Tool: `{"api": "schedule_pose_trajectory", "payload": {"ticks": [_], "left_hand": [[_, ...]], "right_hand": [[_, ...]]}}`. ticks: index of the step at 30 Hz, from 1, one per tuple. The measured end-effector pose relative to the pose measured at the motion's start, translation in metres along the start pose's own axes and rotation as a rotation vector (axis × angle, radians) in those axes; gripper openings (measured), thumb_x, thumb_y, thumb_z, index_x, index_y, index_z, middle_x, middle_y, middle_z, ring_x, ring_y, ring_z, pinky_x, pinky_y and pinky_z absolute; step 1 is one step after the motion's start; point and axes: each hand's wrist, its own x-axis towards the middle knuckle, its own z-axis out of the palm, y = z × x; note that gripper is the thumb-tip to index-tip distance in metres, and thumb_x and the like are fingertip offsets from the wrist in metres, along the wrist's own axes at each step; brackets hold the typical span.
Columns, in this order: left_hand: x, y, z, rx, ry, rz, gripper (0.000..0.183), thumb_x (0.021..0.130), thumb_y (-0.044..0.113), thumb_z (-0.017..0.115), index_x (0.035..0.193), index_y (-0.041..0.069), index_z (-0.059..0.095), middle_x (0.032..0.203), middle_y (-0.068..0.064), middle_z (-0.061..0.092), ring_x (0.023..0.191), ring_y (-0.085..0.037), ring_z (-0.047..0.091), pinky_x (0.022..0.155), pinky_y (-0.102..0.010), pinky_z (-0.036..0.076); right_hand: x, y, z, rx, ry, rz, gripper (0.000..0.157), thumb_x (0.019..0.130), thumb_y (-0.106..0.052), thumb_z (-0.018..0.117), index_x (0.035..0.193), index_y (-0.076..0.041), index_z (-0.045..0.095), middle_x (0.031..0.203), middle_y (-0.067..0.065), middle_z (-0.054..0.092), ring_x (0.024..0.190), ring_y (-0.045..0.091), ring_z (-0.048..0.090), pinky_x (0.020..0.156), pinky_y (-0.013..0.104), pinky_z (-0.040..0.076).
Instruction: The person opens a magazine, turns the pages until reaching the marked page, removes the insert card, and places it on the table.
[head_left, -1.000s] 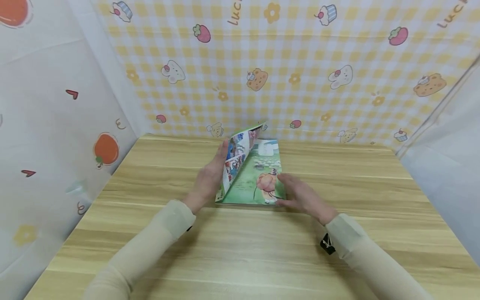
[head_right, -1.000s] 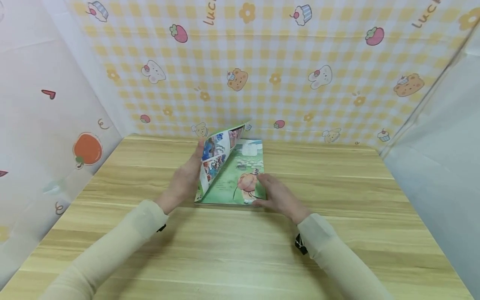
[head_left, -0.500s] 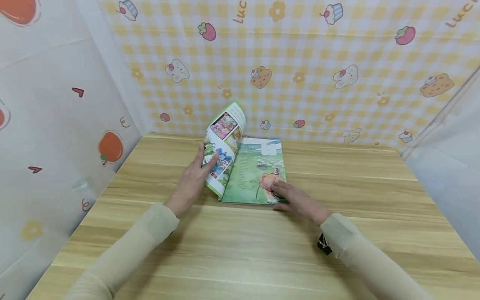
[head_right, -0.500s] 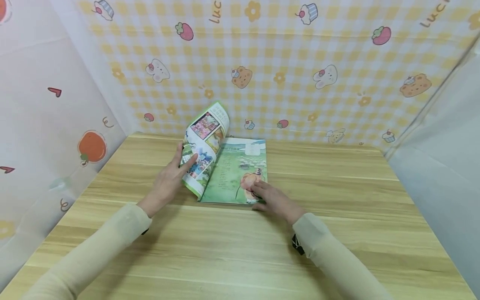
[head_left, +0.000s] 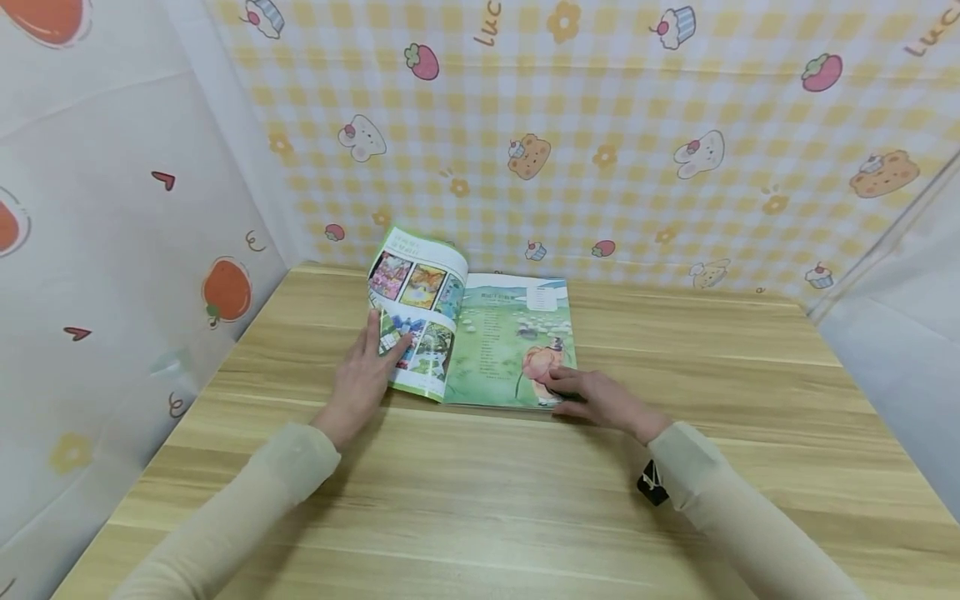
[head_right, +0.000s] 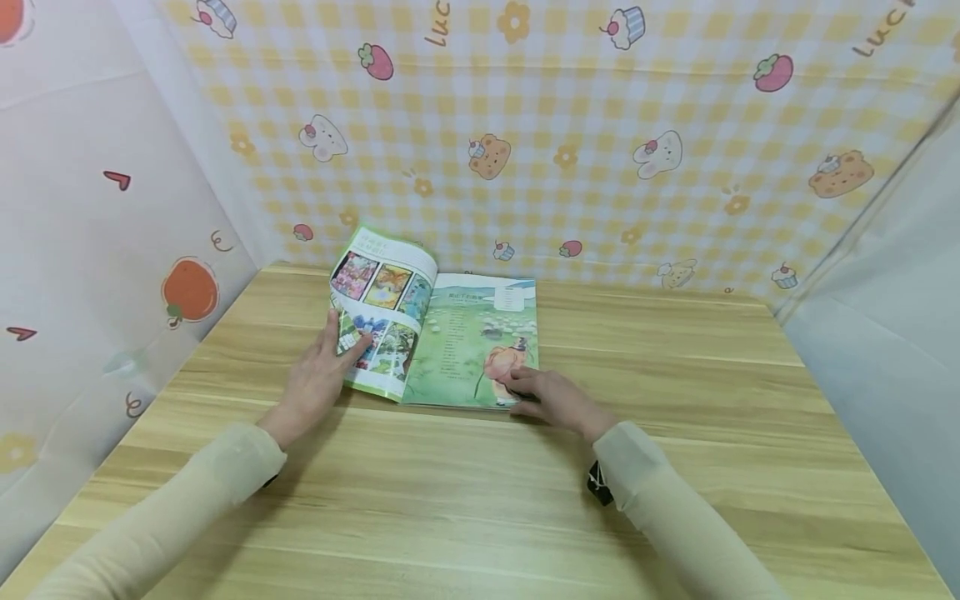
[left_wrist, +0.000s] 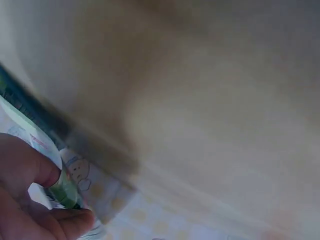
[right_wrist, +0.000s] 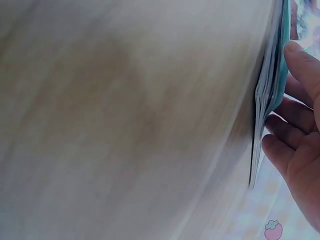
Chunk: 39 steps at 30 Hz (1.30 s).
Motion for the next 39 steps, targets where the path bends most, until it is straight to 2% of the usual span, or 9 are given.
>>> {"api": "schedule_pose_trajectory", "payload": {"ticks": [6, 15, 19, 23, 27, 31, 33, 37, 39], "left_hand": [[-0.005, 0.001, 0.008, 0.066, -0.104, -0.025, 0.072, 0.083, -0.017, 0.054, 0.143, 0.02, 0.041, 0.149, -0.038, 0.006, 0.131, -0.051, 0.031, 0.097, -0.055, 0.042], [-0.002, 0.004, 0.006, 0.127, -0.216, -0.042, 0.066, 0.086, -0.012, 0.053, 0.143, 0.021, 0.042, 0.15, -0.036, 0.001, 0.139, -0.049, 0.009, 0.103, -0.066, 0.027], [-0.001, 0.004, 0.006, 0.202, -0.177, -0.016, 0.064, 0.084, -0.005, 0.059, 0.14, 0.024, 0.047, 0.153, -0.032, 0.002, 0.141, -0.047, 0.0, 0.1, -0.075, 0.016], [0.0, 0.003, 0.005, 0.284, -0.098, 0.034, 0.06, 0.081, 0.006, 0.068, 0.135, 0.026, 0.052, 0.156, -0.022, 0.006, 0.142, -0.044, 0.0, 0.104, -0.072, 0.011], [0.002, 0.004, 0.004, 0.295, -0.114, 0.082, 0.051, 0.085, 0.008, 0.065, 0.134, 0.017, 0.054, 0.155, -0.017, 0.017, 0.142, -0.041, 0.011, 0.11, -0.062, 0.015], [0.005, 0.007, 0.004, 0.141, -0.225, 0.09, 0.041, 0.091, -0.006, 0.049, 0.132, -0.002, 0.048, 0.144, -0.024, 0.036, 0.134, -0.043, 0.033, 0.108, -0.056, 0.028], [0.005, 0.009, 0.005, 0.058, -0.249, 0.071, 0.037, 0.095, -0.002, 0.044, 0.132, -0.006, 0.043, 0.136, -0.026, 0.045, 0.125, -0.042, 0.044, 0.103, -0.055, 0.036], [0.007, 0.012, 0.007, 0.006, -0.208, 0.067, 0.043, 0.099, 0.016, 0.045, 0.141, 0.004, 0.038, 0.12, -0.028, 0.051, 0.106, -0.041, 0.056, 0.084, -0.052, 0.049], [0.008, 0.013, 0.008, 0.018, -0.192, 0.072, 0.047, 0.099, 0.022, 0.046, 0.144, 0.013, 0.038, 0.12, -0.028, 0.051, 0.107, -0.041, 0.056, 0.079, -0.051, 0.051]], "right_hand": [[-0.001, -0.001, -0.004, 0.046, -0.028, 0.016, 0.036, 0.091, -0.015, 0.06, 0.123, 0.003, 0.06, 0.133, 0.024, 0.051, 0.122, 0.036, 0.05, 0.096, 0.048, 0.044], [0.002, -0.004, -0.002, -0.101, 0.004, -0.039, 0.019, 0.091, -0.007, 0.06, 0.106, -0.004, 0.07, 0.117, 0.013, 0.066, 0.101, 0.027, 0.066, 0.084, 0.037, 0.053], [0.001, -0.004, 0.001, -0.191, 0.05, -0.088, 0.012, 0.088, -0.006, 0.063, 0.097, -0.007, 0.071, 0.108, 0.009, 0.069, 0.09, 0.022, 0.069, 0.076, 0.033, 0.056], [0.001, -0.004, 0.003, -0.242, 0.08, -0.115, 0.009, 0.086, -0.005, 0.065, 0.093, -0.006, 0.071, 0.103, 0.008, 0.07, 0.086, 0.02, 0.069, 0.072, 0.032, 0.056], [0.001, -0.004, 0.005, -0.262, 0.096, -0.122, 0.009, 0.085, -0.004, 0.066, 0.093, -0.005, 0.071, 0.101, 0.009, 0.071, 0.085, 0.02, 0.069, 0.072, 0.033, 0.056], [0.002, -0.003, 0.006, -0.284, 0.101, -0.133, 0.011, 0.085, -0.004, 0.066, 0.094, -0.004, 0.071, 0.102, 0.01, 0.071, 0.087, 0.022, 0.069, 0.073, 0.034, 0.056], [0.002, -0.004, 0.006, -0.285, 0.096, -0.133, 0.012, 0.085, -0.004, 0.066, 0.096, -0.003, 0.072, 0.105, 0.011, 0.07, 0.09, 0.023, 0.069, 0.075, 0.034, 0.056], [0.003, -0.004, 0.005, -0.279, 0.088, -0.127, 0.012, 0.085, -0.004, 0.066, 0.096, -0.003, 0.071, 0.105, 0.011, 0.07, 0.09, 0.023, 0.069, 0.074, 0.034, 0.056], [0.002, -0.004, 0.004, -0.273, 0.09, -0.124, 0.012, 0.085, -0.004, 0.066, 0.095, -0.003, 0.071, 0.104, 0.01, 0.07, 0.088, 0.022, 0.069, 0.073, 0.034, 0.056]]}}
